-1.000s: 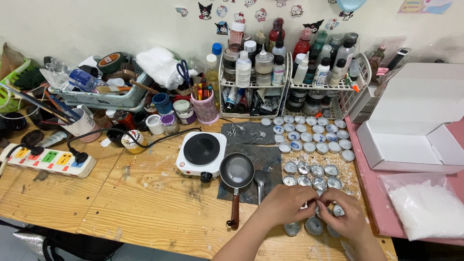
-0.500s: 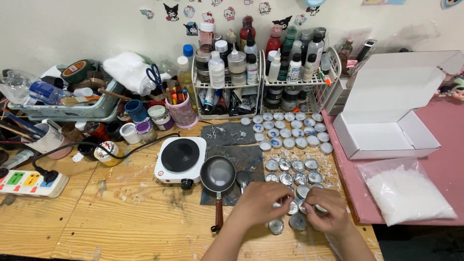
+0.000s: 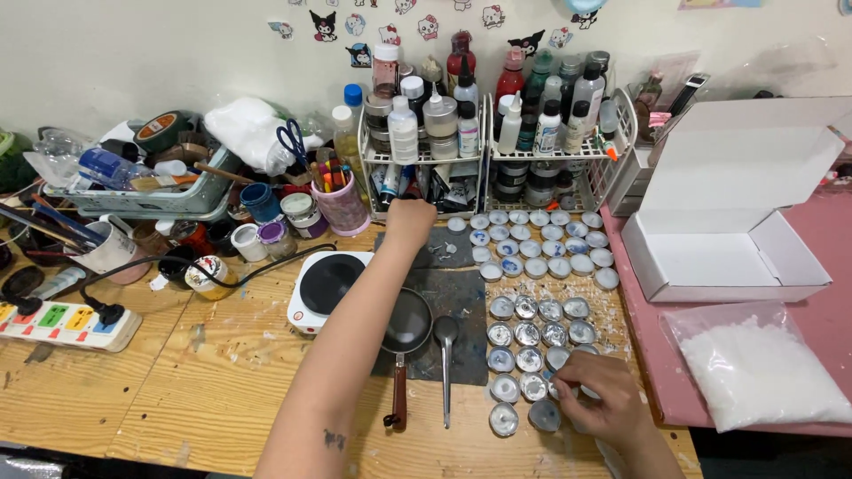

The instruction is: Peeling stickers and placing wicks into small candle tins, and placing a melting pot onto a hot plate.

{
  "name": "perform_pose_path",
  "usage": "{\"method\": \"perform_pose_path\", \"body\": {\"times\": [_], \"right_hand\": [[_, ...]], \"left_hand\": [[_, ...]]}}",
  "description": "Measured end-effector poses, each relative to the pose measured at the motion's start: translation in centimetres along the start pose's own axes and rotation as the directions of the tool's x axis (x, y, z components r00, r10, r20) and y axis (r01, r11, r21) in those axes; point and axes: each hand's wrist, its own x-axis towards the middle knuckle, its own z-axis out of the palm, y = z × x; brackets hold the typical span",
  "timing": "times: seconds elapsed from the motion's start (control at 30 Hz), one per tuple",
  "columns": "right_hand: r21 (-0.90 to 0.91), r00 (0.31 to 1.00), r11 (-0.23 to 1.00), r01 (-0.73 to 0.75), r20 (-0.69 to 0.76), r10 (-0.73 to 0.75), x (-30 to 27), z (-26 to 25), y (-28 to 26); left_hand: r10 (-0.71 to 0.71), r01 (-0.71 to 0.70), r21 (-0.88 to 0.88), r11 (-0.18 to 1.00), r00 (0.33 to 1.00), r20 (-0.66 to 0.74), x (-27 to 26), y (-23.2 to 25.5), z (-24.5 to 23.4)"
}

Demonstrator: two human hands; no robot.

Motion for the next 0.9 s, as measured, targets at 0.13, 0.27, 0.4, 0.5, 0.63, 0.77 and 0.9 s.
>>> {"method": "perform_pose_path", "body": {"times": [0.13,0.27,0.4,0.5,0.63,0.77,0.9], "right_hand": [[0.003,0.998,0.999,0.055,-0.016,-0.055,0.5,-0.2,-0.2],[-0.003,1.0,1.0,-0.002,0.009,0.002,0.3,-0.2,-0.1],[0.009,1.0,1.0,0.014,0.02,-0.014,0.5,-0.3,-0.3],[0.002,0.999,0.999,0.047,0.006,-0.047,0.5,-0.2,-0.3],[-0.007,0.997,0.998,0.068,-0.021,-0.068,0.3,-0.1,-0.1],[0.008,0.996,0.997,0.082,0.034,-0.083,0.3,0.1,0.3],[-0.02,0.995,0.999,0.044,0.087,-0.042,-0.6,0.6,1.5]], "left_hand": [[0.132,-0.116,0.143,0.983,0.985,-0.112,3.3,-0.4,8.0],[0.24,-0.243,0.275,0.93,0.97,0.043,4.0,-0.5,10.6],[0.312,-0.346,0.345,0.872,0.938,0.15,3.8,-0.3,10.9],[0.356,-0.384,0.33,0.862,0.923,0.144,4.5,0.0,12.5],[0.362,-0.405,0.48,0.778,0.914,0.184,4.8,1.2,12.4],[0.377,-0.404,0.495,0.769,0.912,0.159,5.2,1.6,12.6],[0.253,-0.292,0.345,0.892,0.955,0.156,4.4,1.2,9.5]]}}
